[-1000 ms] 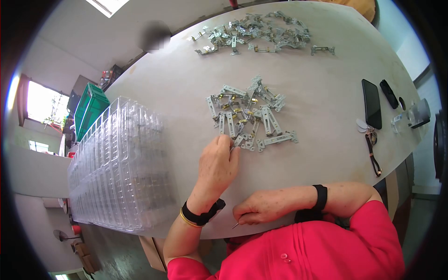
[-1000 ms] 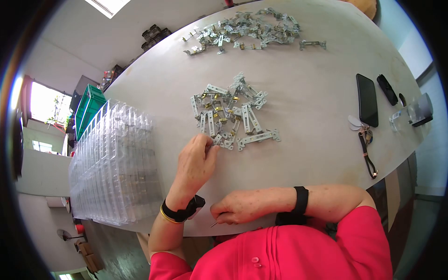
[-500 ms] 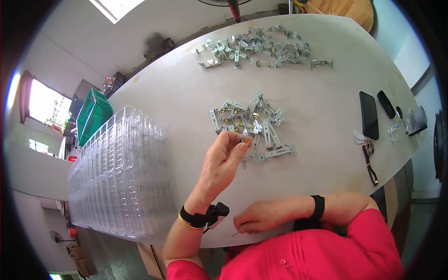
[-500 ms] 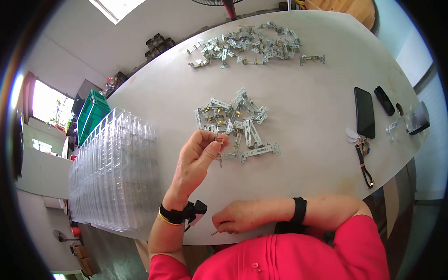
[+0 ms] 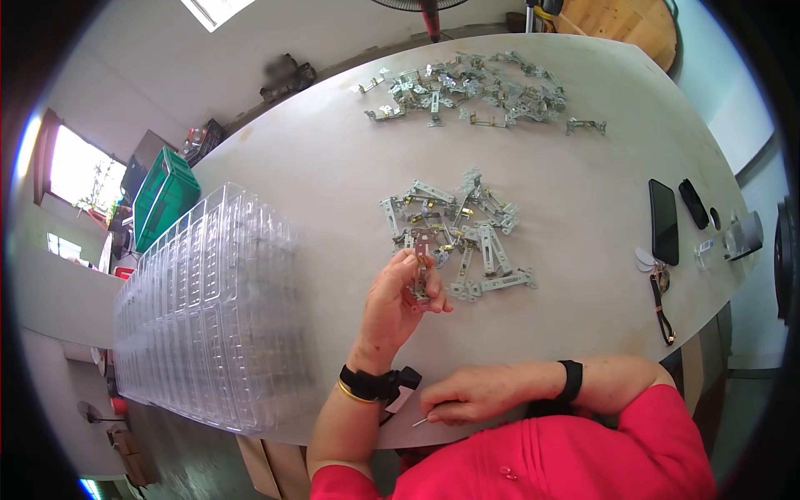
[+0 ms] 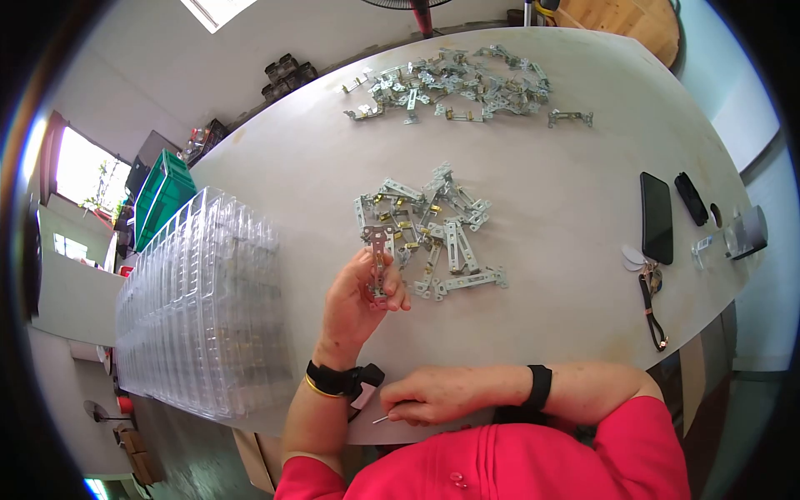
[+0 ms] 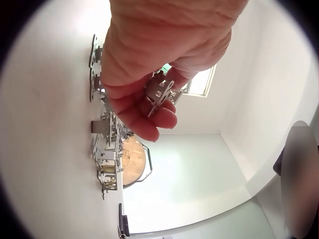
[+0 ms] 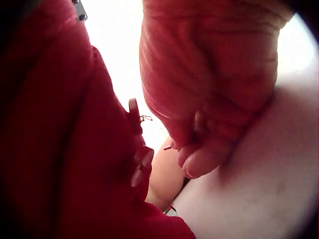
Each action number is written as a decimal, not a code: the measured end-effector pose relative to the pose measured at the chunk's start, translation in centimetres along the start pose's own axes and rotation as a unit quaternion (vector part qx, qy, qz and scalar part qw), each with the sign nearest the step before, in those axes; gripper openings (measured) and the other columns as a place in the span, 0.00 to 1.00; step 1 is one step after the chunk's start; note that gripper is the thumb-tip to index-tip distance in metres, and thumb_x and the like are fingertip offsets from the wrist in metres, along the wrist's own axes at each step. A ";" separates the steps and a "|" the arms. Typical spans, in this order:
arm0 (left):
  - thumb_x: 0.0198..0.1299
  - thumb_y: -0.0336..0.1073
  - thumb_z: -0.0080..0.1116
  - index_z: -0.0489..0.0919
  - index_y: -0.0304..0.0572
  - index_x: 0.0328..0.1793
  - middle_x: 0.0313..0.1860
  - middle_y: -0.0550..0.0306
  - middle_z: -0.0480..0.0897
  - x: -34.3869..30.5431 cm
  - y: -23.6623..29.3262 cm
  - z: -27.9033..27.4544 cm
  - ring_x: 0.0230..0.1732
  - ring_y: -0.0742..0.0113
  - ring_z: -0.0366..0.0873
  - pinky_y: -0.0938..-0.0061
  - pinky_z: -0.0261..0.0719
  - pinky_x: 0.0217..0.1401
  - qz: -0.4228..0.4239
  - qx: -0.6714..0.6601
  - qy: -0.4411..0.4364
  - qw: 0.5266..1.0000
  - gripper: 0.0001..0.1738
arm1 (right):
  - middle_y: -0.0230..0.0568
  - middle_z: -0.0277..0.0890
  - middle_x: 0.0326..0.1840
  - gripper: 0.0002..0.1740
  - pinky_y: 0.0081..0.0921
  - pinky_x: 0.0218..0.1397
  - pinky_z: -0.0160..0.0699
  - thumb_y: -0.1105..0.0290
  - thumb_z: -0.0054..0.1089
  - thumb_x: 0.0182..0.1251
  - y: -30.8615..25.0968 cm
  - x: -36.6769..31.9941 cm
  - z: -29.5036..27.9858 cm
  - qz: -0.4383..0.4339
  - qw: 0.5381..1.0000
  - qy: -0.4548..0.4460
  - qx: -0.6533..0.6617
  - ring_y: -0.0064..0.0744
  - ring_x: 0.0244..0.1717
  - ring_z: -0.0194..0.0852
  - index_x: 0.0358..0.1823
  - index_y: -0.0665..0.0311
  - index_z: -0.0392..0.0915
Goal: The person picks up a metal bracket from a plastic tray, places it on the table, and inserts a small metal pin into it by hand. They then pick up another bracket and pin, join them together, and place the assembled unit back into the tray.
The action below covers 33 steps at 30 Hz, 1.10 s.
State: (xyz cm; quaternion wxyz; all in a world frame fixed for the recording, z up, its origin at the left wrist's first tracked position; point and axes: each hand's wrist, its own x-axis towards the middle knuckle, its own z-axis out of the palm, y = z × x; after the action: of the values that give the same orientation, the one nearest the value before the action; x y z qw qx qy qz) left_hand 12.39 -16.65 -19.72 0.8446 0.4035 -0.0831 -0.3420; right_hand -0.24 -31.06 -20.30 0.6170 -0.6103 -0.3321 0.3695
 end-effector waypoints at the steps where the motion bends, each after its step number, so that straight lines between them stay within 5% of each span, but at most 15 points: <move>1: 0.79 0.45 0.41 0.75 0.38 0.56 0.28 0.57 0.76 0.0 -0.1 -0.2 0.26 0.63 0.78 0.59 0.81 0.38 0.002 -0.001 0.002 1.000 0.18 | 0.36 0.69 0.22 0.10 0.31 0.30 0.70 0.64 0.51 0.81 -0.1 -0.1 0.1 -0.016 0.999 0.024 0.028 0.29 0.24 0.68 0.44 0.64 0.71; 11: 0.80 0.45 0.43 0.76 0.36 0.52 0.22 0.60 0.74 -0.3 -0.1 -0.2 0.18 0.69 0.74 0.68 0.80 0.28 -0.034 0.010 0.009 0.999 0.19 | 0.29 0.71 0.26 0.06 0.24 0.32 0.72 0.67 0.53 0.80 -2.7 -1.4 -1.3 -0.015 0.987 0.130 0.096 0.19 0.27 0.70 0.49 0.61 0.73; 14: 0.79 0.44 0.46 0.76 0.36 0.49 0.21 0.60 0.74 -0.4 0.4 0.2 0.17 0.69 0.74 0.70 0.81 0.26 -0.038 0.028 0.021 0.999 0.17 | 0.25 0.71 0.26 0.05 0.16 0.29 0.71 0.67 0.53 0.81 -4.1 -1.9 -2.4 -0.047 0.954 0.287 0.079 0.13 0.26 0.69 0.50 0.60 0.75; 20: 0.79 0.45 0.46 0.76 0.36 0.47 0.20 0.61 0.73 -0.5 0.1 0.3 0.14 0.72 0.71 0.74 0.78 0.22 -0.031 0.068 0.027 0.997 0.17 | 0.25 0.70 0.23 0.06 0.15 0.24 0.67 0.69 0.53 0.80 -4.7 -2.6 -5.1 -0.058 0.880 0.462 0.093 0.12 0.21 0.66 0.48 0.63 0.73; 33: 0.79 0.41 0.46 0.76 0.34 0.46 0.15 0.61 0.71 -0.5 -0.2 0.9 0.10 0.74 0.65 0.75 0.75 0.19 -0.019 0.174 0.022 0.984 0.16 | 0.25 0.69 0.22 0.06 0.15 0.23 0.67 0.68 0.53 0.81 -4.5 -2.7 -5.8 -0.017 0.875 0.476 0.086 0.12 0.21 0.65 0.46 0.63 0.72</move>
State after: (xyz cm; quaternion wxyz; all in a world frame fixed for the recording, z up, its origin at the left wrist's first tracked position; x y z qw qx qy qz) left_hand 11.52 -17.00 -19.19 0.7564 0.5535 -0.1154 -0.3291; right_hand 3.64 -36.30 -15.86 0.7567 -0.6514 0.0246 0.0505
